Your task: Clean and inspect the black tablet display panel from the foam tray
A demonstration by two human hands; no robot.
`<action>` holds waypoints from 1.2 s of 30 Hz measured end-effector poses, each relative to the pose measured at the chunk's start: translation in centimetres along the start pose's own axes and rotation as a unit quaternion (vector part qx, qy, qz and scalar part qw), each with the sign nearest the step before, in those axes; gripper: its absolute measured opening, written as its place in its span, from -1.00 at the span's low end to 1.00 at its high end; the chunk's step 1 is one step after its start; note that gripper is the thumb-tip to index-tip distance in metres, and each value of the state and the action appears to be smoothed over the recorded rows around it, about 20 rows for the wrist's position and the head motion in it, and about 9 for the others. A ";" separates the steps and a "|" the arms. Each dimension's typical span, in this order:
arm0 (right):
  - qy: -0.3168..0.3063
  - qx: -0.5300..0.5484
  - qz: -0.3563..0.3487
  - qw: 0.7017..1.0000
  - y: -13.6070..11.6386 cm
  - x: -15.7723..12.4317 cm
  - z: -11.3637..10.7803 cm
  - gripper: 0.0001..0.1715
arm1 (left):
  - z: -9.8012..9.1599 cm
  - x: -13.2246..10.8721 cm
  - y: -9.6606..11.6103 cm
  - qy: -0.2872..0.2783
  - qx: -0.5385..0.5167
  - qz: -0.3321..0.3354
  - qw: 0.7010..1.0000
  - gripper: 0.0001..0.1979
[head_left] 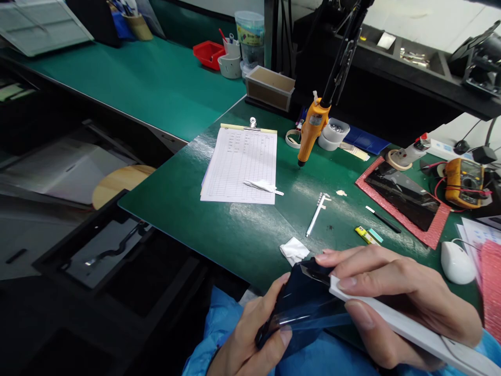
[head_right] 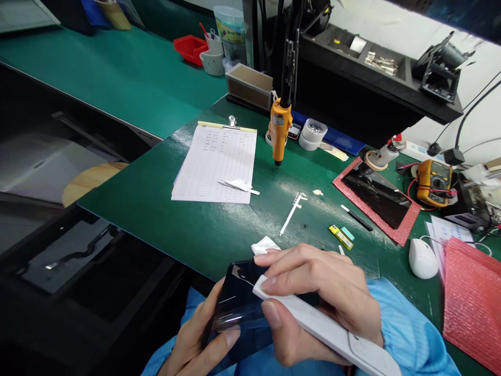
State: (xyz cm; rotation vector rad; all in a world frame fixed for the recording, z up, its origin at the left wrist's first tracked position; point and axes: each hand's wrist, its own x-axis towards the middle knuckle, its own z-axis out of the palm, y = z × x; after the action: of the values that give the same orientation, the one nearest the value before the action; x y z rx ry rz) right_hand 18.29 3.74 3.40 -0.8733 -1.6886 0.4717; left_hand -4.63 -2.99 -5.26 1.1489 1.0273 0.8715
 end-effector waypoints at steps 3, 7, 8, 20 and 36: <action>-0.004 -0.007 0.009 1.000 -0.1 0.1 0.0 -0.68 | -0.1 0.0 -0.1 -0.011 0.000 -0.006 1.000 -0.43; 0.014 -0.004 0.011 1.000 0.0 0.0 0.2 -0.69 | -0.3 0.1 -0.2 -0.017 0.010 -0.002 1.000 -0.41; 0.018 -0.002 0.011 1.000 0.1 0.0 0.3 -0.69 | -0.3 0.2 -0.3 -0.016 0.011 0.002 1.000 -0.42; -0.003 0.014 0.001 1.000 0.1 -0.1 0.1 -0.68 | 0.2 -0.1 0.2 0.005 0.017 -0.022 1.000 -0.43; 0.012 -0.002 0.013 1.000 0.0 -0.3 0.5 -0.72 | 0.2 0.2 0.0 0.000 0.007 0.008 1.000 -0.46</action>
State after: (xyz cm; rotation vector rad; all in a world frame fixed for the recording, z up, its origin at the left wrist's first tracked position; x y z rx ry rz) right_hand 17.88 3.57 3.07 -0.9004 -1.6583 0.4733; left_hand -4.39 -2.84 -5.25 1.1712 1.0264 0.8775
